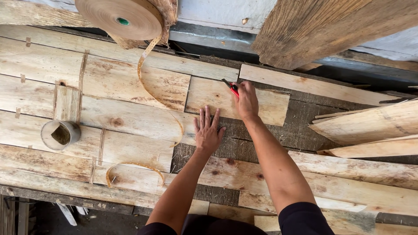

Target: Trimming and applying thin wood veneer strips to a larger wooden panel using a utility knife and adhesive.

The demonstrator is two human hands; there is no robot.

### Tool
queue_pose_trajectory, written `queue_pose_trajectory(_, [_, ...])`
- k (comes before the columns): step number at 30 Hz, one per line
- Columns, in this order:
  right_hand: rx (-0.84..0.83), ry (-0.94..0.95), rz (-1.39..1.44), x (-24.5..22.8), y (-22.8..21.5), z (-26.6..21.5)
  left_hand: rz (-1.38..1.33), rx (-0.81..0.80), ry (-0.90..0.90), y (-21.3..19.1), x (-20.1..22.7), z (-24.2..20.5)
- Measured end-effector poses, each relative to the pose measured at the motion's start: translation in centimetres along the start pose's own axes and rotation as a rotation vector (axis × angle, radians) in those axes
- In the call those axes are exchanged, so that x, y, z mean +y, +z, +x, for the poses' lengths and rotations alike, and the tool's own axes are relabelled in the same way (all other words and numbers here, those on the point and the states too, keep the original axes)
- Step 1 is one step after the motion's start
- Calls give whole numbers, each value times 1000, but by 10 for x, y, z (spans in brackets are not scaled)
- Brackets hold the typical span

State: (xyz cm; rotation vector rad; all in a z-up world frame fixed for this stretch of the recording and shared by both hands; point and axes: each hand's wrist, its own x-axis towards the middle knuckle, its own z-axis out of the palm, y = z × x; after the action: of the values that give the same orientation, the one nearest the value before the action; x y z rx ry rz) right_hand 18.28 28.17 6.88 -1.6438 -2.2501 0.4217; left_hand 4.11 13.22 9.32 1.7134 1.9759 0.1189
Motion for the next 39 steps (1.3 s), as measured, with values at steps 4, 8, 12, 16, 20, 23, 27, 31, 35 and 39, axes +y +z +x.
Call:
queue_pose_trajectory(4, [2, -23, -58, 1, 7, -1, 0, 17, 4, -8, 4, 2])
queue_pose_trajectory(8, [1, -7, -45, -4, 1, -3, -5, -91, -126, -30, 19, 14])
queue_pose_trajectory(12, [-17, 19, -22, -7, 0, -1, -17, 39, -19, 2, 7, 49])
queue_pose_trajectory(16, [-16, 33, -15, -8, -3, -2, 85, 33, 31, -5, 9, 90])
queue_pose_trajectory(20, [48, -50, -25, -3, -4, -5, 142, -63, 28, -27, 17, 111])
queue_pose_trajectory(23, [24, 41, 76, 14, 12, -6, 144, -156, -2, -44, 25, 114])
queue_pose_trajectory(27, [92, 199, 163, 25, 4, 5, 134, -173, -15, -40, 26, 117])
queue_pose_trajectory(31, [201, 107, 64, 18, -29, 24, 139, -138, -16, -33, 24, 117])
queue_pose_trajectory(35, [16, 186, 90, 17, -37, 28, 122, -132, -24, -34, 25, 116])
queue_pose_trajectory(39, [71, 164, 109, 33, -17, 33, 121, -121, -24, -31, 24, 117])
